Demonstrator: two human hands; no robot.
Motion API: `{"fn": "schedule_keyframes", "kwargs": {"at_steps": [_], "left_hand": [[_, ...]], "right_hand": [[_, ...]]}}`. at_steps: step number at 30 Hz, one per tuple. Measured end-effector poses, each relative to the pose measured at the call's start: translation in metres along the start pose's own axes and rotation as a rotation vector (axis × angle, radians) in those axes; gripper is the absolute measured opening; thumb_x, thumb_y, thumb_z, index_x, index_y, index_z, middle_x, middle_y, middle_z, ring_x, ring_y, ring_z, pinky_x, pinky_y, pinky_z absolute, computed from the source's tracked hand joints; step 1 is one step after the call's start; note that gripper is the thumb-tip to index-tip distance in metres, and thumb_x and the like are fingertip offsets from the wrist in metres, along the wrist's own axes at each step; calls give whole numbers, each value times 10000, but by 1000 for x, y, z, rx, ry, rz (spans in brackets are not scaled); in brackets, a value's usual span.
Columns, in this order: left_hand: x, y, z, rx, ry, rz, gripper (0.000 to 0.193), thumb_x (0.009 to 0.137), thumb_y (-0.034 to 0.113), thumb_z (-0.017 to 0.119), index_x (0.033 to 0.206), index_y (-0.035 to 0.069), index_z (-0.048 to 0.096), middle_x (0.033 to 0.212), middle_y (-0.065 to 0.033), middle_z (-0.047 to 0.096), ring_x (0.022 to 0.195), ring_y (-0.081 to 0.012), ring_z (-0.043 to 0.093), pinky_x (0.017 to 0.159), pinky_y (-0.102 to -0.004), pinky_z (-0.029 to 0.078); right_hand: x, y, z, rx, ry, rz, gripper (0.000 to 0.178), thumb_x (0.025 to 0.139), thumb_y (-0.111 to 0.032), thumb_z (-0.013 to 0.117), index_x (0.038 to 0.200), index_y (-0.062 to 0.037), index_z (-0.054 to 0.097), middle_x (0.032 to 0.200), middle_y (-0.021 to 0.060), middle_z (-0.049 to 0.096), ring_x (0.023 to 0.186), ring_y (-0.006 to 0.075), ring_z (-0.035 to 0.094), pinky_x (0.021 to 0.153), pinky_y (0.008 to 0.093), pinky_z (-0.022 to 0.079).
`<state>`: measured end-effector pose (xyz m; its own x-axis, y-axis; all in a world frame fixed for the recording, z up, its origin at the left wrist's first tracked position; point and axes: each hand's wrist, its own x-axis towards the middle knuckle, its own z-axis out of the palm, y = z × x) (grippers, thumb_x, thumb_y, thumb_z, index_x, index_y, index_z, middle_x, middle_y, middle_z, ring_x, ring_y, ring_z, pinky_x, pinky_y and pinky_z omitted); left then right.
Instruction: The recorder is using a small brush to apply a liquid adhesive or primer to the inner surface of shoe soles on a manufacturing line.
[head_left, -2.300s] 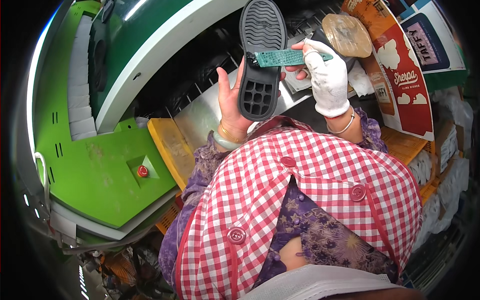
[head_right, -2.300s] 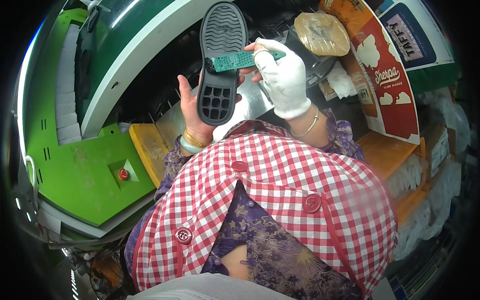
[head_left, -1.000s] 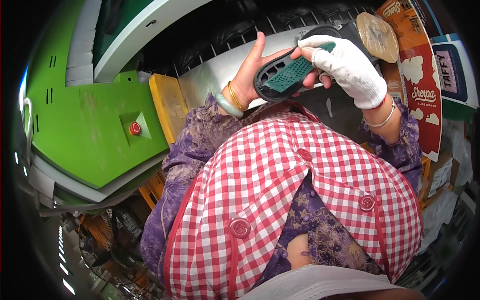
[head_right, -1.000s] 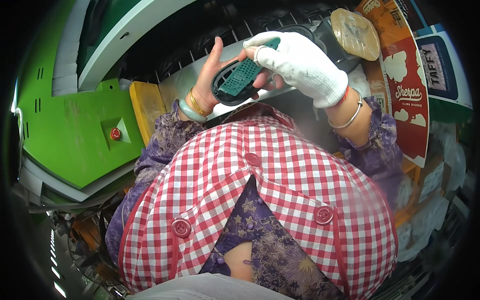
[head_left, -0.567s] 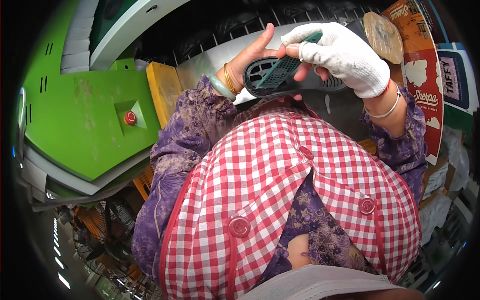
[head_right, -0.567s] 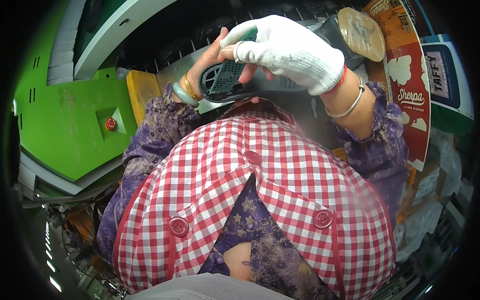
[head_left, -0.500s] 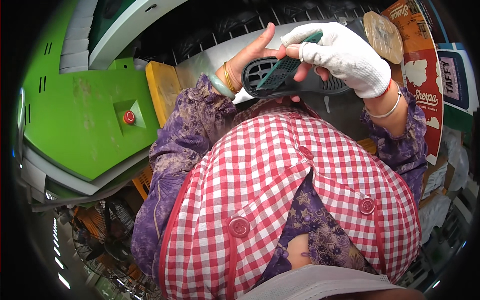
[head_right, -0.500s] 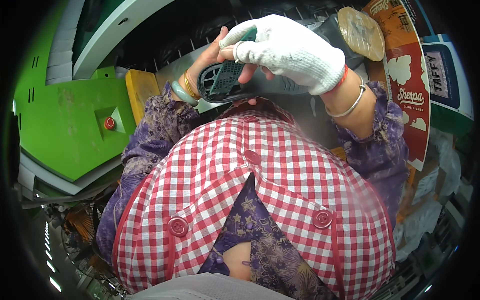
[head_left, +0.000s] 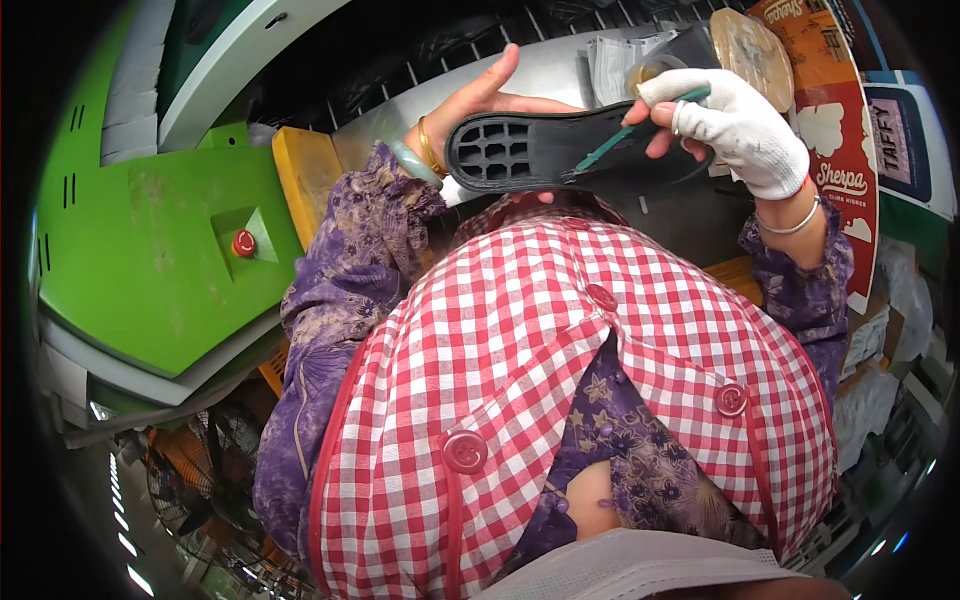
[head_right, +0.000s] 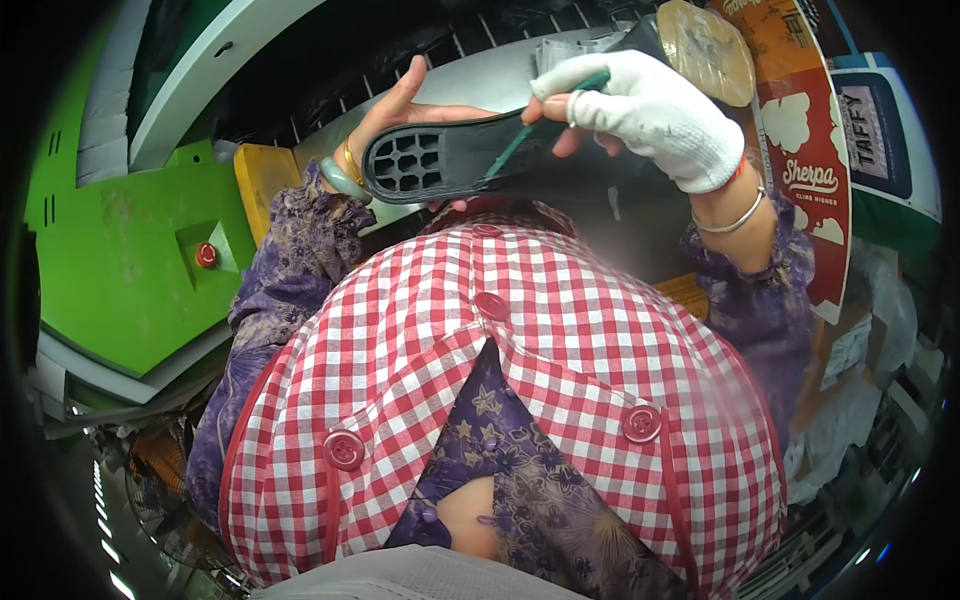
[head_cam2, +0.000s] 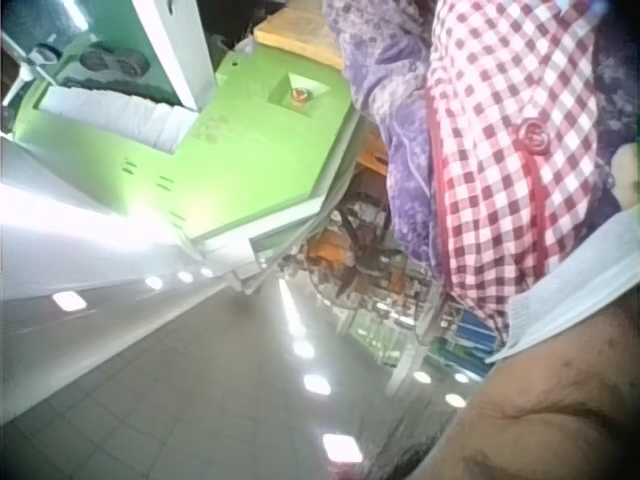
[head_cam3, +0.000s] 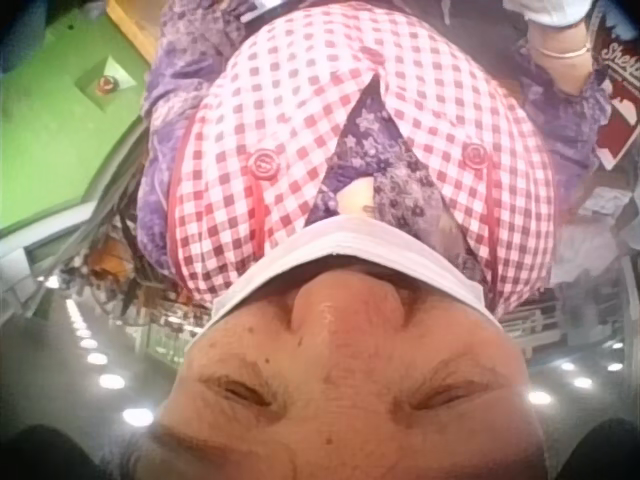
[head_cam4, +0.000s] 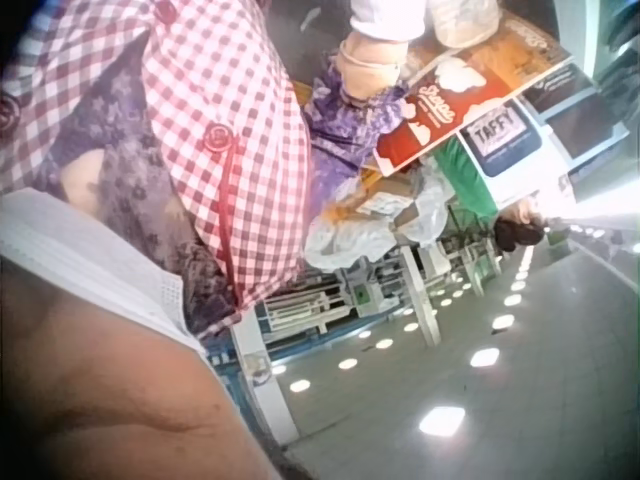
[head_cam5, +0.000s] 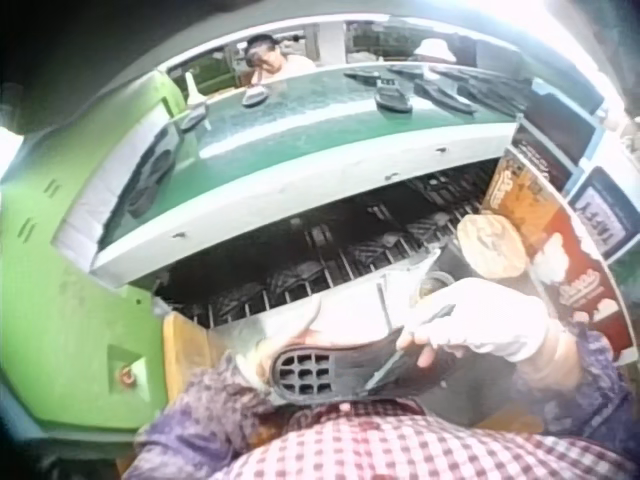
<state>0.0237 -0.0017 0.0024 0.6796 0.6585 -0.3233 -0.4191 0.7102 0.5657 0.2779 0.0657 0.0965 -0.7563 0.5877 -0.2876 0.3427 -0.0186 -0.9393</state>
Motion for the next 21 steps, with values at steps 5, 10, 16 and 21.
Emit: {"fn": "schedule_keyframes", "kwargs": {"at_steps": [5, 10, 16, 21], "left_hand": [[-11, -6, -13, -209, -21, -50, 759, 907, 583, 257, 1366, -21, 267, 1206, -234, 500, 946, -335, 605, 736, -370, 545], [-32, -14, -31, 5, 234, 504, 522, 904, 181, 425, 1388, 61, 271, 1310, -207, 417, 1138, -372, 468, 962, -483, 381], [-42, -64, -68, -525, 252, 478, 549, 891, 391, 461, 1341, 92, 361, 1341, -199, 386, 1262, -398, 324, 1007, -622, 255], [-41, -102, -69, -763, 320, 225, 714, 875, 616, 318, 1344, 79, 353, 1322, -213, 402, 1217, -440, 372, 835, -558, 467]], "right_hand": [[-28, 47, -20, 142, 193, 69, 254, 887, -251, 569, 996, -31, 633, 923, 35, 648, 699, 71, 600, 518, 163, 377], [-30, 108, -30, 236, 813, -78, 242, 908, -219, 543, 1034, -30, 626, 904, 6, 648, 694, 52, 596, 532, 160, 395], [6, 185, -20, 95, 1018, -41, 246, 887, -215, 569, 1061, -52, 630, 907, 7, 658, 725, 77, 617, 583, 193, 444], [16, 187, -20, 6, 950, 172, 244, 884, -198, 574, 1084, -67, 627, 928, -15, 646, 784, 59, 608, 578, 184, 423]]}}
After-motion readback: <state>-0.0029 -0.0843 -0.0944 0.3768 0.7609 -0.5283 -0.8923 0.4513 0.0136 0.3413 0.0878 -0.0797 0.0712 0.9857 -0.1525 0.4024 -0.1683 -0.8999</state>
